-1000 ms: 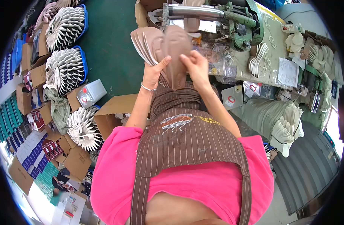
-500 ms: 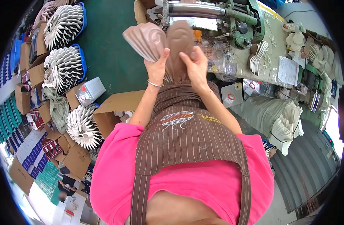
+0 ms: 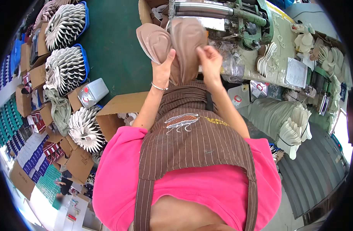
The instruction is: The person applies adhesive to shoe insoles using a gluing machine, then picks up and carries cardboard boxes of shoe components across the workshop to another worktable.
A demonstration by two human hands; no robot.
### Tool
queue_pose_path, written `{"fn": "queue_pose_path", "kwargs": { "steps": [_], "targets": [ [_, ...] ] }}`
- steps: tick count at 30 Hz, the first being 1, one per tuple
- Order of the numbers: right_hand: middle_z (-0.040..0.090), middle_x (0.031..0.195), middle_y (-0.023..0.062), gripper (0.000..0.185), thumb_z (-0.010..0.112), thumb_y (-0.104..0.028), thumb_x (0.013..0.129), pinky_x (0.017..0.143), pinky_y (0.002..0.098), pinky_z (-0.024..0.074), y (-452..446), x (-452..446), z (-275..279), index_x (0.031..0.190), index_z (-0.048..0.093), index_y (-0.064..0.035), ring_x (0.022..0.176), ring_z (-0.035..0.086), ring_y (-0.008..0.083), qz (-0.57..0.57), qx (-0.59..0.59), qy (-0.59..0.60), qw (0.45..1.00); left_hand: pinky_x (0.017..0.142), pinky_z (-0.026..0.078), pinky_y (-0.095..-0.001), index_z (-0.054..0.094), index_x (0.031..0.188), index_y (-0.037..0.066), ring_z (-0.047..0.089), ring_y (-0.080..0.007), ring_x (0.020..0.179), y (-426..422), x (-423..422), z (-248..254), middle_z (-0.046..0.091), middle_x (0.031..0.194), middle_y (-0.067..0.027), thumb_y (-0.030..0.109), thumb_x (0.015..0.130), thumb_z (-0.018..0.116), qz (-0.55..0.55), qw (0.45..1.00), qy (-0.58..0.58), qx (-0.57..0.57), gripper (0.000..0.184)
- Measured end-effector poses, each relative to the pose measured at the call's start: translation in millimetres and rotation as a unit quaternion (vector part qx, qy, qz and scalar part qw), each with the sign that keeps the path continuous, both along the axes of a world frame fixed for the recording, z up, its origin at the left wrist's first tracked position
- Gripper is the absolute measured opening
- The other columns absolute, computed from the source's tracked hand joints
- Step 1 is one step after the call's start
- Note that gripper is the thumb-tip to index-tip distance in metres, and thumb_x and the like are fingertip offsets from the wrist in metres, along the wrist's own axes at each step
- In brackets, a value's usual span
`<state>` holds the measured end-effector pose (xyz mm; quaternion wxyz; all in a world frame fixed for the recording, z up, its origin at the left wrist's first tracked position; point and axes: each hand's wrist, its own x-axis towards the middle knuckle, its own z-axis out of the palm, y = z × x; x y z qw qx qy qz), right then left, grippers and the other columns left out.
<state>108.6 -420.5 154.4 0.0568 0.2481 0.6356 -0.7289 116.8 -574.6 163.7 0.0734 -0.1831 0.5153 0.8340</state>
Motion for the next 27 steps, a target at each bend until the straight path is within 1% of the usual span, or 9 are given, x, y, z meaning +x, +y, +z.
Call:
{"fn": "queue_pose_path", "kwargs": {
  "steps": [2, 5, 9, 15, 17, 22, 25, 26, 27],
  "targets": [
    [0.062, 0.069, 0.0006, 0.011, 0.061, -0.007, 0.086, 0.053, 0.0195, 0.0384, 14, -17, -3, 0.082, 0.059, 0.0034, 0.058, 0.047, 0.0023, -0.039, -0.041, -0.005, 0.998, 0.062, 0.051, -0.0303, 0.059, 0.093, 0.000, 0.060, -0.0160, 0.069, 4, -1, 2, 0.062, 0.079, -0.0069, 0.016, 0.088, 0.062, -0.005, 0.999, -0.016, 0.031, 0.017],
    [0.057, 0.071, -0.0023, 0.006, 0.060, -0.003, 0.086, 0.058, 0.0184, 0.0385, -4, -9, 8, 0.083, 0.055, 0.0008, 0.064, 0.047, 0.0019, -0.023, -0.015, 0.090, 0.996, 0.062, 0.051, -0.0304, 0.059, 0.095, 0.000, 0.061, -0.0161, 0.070, 4, -3, 11, 0.062, 0.081, -0.0076, 0.018, 0.088, 0.063, 0.011, 0.997, -0.032, 0.064, 0.020],
    [0.057, 0.086, 0.0023, 0.008, 0.054, 0.000, 0.088, 0.074, 0.0218, 0.0420, -7, 23, -4, 0.094, 0.050, -0.0020, 0.080, 0.051, 0.0071, -0.047, 0.038, 0.130, 0.990, 0.061, 0.052, -0.0308, 0.058, 0.100, 0.001, 0.062, -0.0176, 0.073, -9, -1, 4, 0.063, 0.084, -0.0087, 0.025, 0.087, 0.064, -0.005, 0.998, -0.036, 0.055, 0.028],
    [0.056, 0.081, 0.0017, 0.006, 0.053, 0.001, 0.089, 0.072, 0.0215, 0.0406, 18, -28, -19, 0.093, 0.050, -0.0003, 0.077, 0.050, 0.0075, -0.068, 0.118, 0.219, 0.966, 0.060, 0.055, -0.0334, 0.055, 0.106, 0.000, 0.062, -0.0205, 0.072, -11, 1, 6, 0.060, 0.093, -0.0121, 0.033, 0.089, 0.060, -0.010, 0.997, -0.046, 0.065, 0.037],
    [0.057, 0.085, 0.0019, 0.007, 0.052, 0.000, 0.090, 0.073, 0.0213, 0.0403, 15, -34, -4, 0.096, 0.051, -0.0005, 0.078, 0.050, 0.0077, -0.099, 0.028, 0.213, 0.972, 0.060, 0.055, -0.0339, 0.055, 0.105, 0.000, 0.062, -0.0206, 0.071, -17, 2, 3, 0.060, 0.092, -0.0120, 0.034, 0.090, 0.059, -0.023, 0.992, -0.067, 0.101, 0.038],
    [0.063, 0.095, 0.0069, 0.019, 0.053, -0.003, 0.090, 0.076, 0.0239, 0.0433, -2, -1, -6, 0.108, 0.052, 0.0013, 0.086, 0.055, 0.0089, -0.057, 0.004, 0.158, 0.986, 0.058, 0.055, -0.0337, 0.055, 0.101, -0.002, 0.062, -0.0199, 0.065, -12, -2, 9, 0.060, 0.082, -0.0109, 0.034, 0.090, 0.058, -0.015, 0.997, -0.033, 0.073, 0.038],
    [0.066, 0.087, 0.0079, 0.019, 0.056, -0.008, 0.089, 0.070, 0.0260, 0.0456, 18, -37, -22, 0.103, 0.054, 0.0054, 0.080, 0.058, 0.0101, -0.026, 0.137, 0.083, 0.987, 0.057, 0.055, -0.0338, 0.055, 0.102, -0.003, 0.063, -0.0193, 0.065, -8, 0, 9, 0.061, 0.078, -0.0104, 0.033, 0.090, 0.059, -0.028, 0.998, -0.026, 0.058, 0.038],
    [0.067, 0.078, 0.0083, 0.022, 0.059, -0.013, 0.088, 0.064, 0.0265, 0.0461, 15, -51, -5, 0.096, 0.056, 0.0074, 0.071, 0.058, 0.0101, -0.034, 0.190, 0.117, 0.974, 0.057, 0.055, -0.0340, 0.055, 0.101, -0.003, 0.063, -0.0194, 0.064, -7, 0, 9, 0.061, 0.079, -0.0106, 0.033, 0.090, 0.059, -0.035, 0.998, -0.024, 0.047, 0.038],
    [0.067, 0.077, 0.0086, 0.023, 0.059, -0.015, 0.087, 0.063, 0.0250, 0.0454, 15, -61, -7, 0.091, 0.059, 0.0076, 0.070, 0.058, 0.0090, -0.033, 0.066, 0.083, 0.994, 0.056, 0.055, -0.0343, 0.054, 0.101, -0.003, 0.063, -0.0195, 0.064, -6, 0, 10, 0.061, 0.079, -0.0107, 0.033, 0.089, 0.060, -0.041, 0.998, -0.021, 0.036, 0.038]
  ]
}}
